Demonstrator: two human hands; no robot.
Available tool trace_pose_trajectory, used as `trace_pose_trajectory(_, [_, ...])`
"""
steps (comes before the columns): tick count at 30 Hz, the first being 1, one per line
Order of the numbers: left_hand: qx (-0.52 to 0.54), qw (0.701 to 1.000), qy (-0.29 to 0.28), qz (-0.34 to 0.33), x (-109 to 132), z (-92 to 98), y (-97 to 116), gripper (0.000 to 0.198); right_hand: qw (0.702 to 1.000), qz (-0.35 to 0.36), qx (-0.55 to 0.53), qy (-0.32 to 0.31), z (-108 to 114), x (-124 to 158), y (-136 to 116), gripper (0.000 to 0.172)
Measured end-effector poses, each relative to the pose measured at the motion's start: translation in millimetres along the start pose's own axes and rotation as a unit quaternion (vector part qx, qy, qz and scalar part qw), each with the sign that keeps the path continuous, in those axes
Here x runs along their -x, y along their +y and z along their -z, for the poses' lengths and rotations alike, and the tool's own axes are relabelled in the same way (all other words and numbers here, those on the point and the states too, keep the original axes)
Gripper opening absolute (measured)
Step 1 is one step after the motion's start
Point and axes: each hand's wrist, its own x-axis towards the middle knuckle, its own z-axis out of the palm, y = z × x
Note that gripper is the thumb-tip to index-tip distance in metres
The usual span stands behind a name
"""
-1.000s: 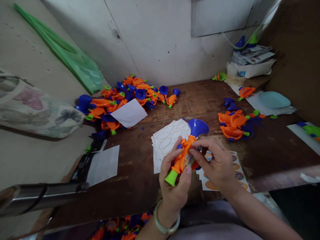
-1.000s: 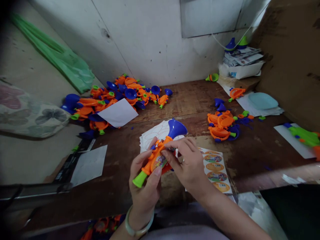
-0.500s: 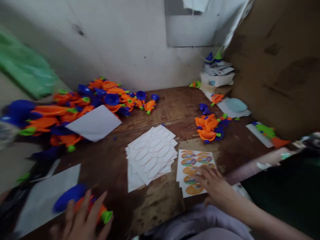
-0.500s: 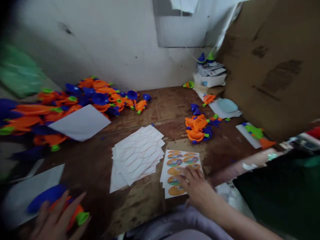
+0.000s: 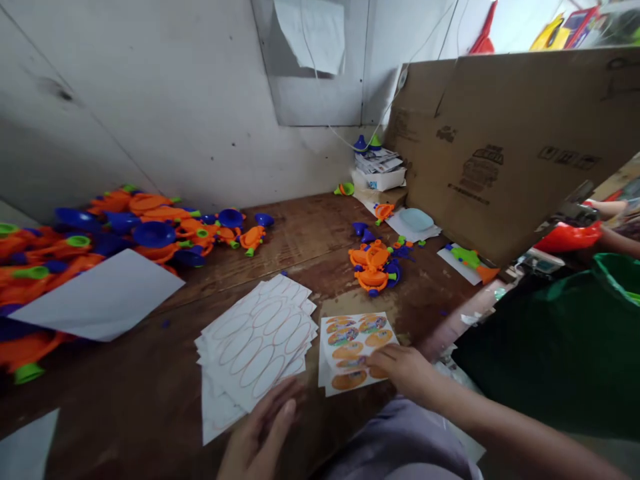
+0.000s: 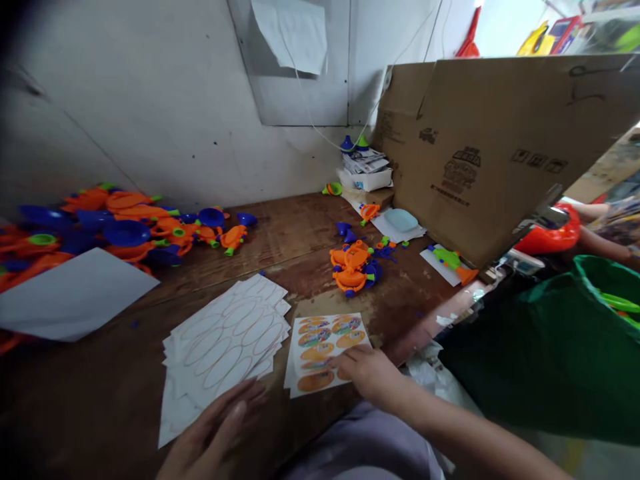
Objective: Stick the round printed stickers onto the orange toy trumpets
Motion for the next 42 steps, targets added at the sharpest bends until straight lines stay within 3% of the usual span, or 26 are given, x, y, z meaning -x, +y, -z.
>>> trace_pose_trajectory(2, [0.124,0.988,-0.008,0.087,-7,-18.1,14,0.078,0.998,0.044,-0.018,0.044,1,0,2,0.033])
trace_pose_trajectory(4, [0.194,0.969,-0.04,0.15,-16,-27.0,25,0.086,0.985,0.131,-0.046,0.106,8,0,0,0.029])
trace_pose_trajectory(6, [0.204,0.963,-0.081,0.158,-22,-29.2,31,0.09,0.963,0.204,-0.066,0.161,18,0,-5,0.026])
trace_pose_trajectory(8, [0.194,0.968,-0.096,0.124,-23,-28.9,33,0.097,0.952,0.227,-0.063,0.193,24,-1,-8,0.024])
trace_pose_trajectory(11, [0.21,0.967,-0.11,0.089,-20,-28.7,32,0.099,0.944,0.221,-0.034,0.244,22,-2,-8,0.024])
trace_pose_trajectory(14, [0.218,0.958,-0.154,0.103,-16,-29.8,33,0.095,0.933,0.168,-0.048,0.314,9,-6,-4,0.029])
trace_pose_trajectory(17, [0.199,0.973,-0.103,0.063,-13,-32.3,32,0.077,0.929,0.074,-0.122,0.342,-1,-16,-4,0.045])
trace_pose_trajectory(21, [0.148,0.987,0.026,-0.061,-6,-37.4,28,0.059,0.911,-0.049,-0.313,0.263,-3,-32,-12,0.042])
trace_pose_trajectory(26, [0.11,0.983,0.059,-0.131,3,-35.7,31,0.05,0.887,-0.124,-0.4,0.196,-2,-51,-31,0.036])
trace_pose_trajectory(30, [0.058,0.979,0.056,-0.19,3,-26.2,38,0.043,0.867,-0.135,-0.428,0.217,1,-63,-43,0.036])
trace_pose_trajectory(33, [-0.011,0.964,0.074,-0.254,4,-21.8,41,0.042,0.89,-0.114,-0.331,0.293,8,-66,-47,0.028])
trace_pose_trajectory(36, [-0.07,0.941,0.111,-0.313,7,-21.7,48,0.028,0.904,-0.065,-0.218,0.362,17,-68,-50,0.026])
trace_pose_trajectory(39, [-0.036,0.955,0.097,-0.279,11,-23.2,62,0.016,0.901,-0.028,-0.174,0.396,25,-70,-51,0.028])
trace_pose_trajectory(42, [0.02,0.968,0.072,-0.239,13,-24.4,73,0.02,0.905,0.003,-0.168,0.391,31,-72,-50,0.028])
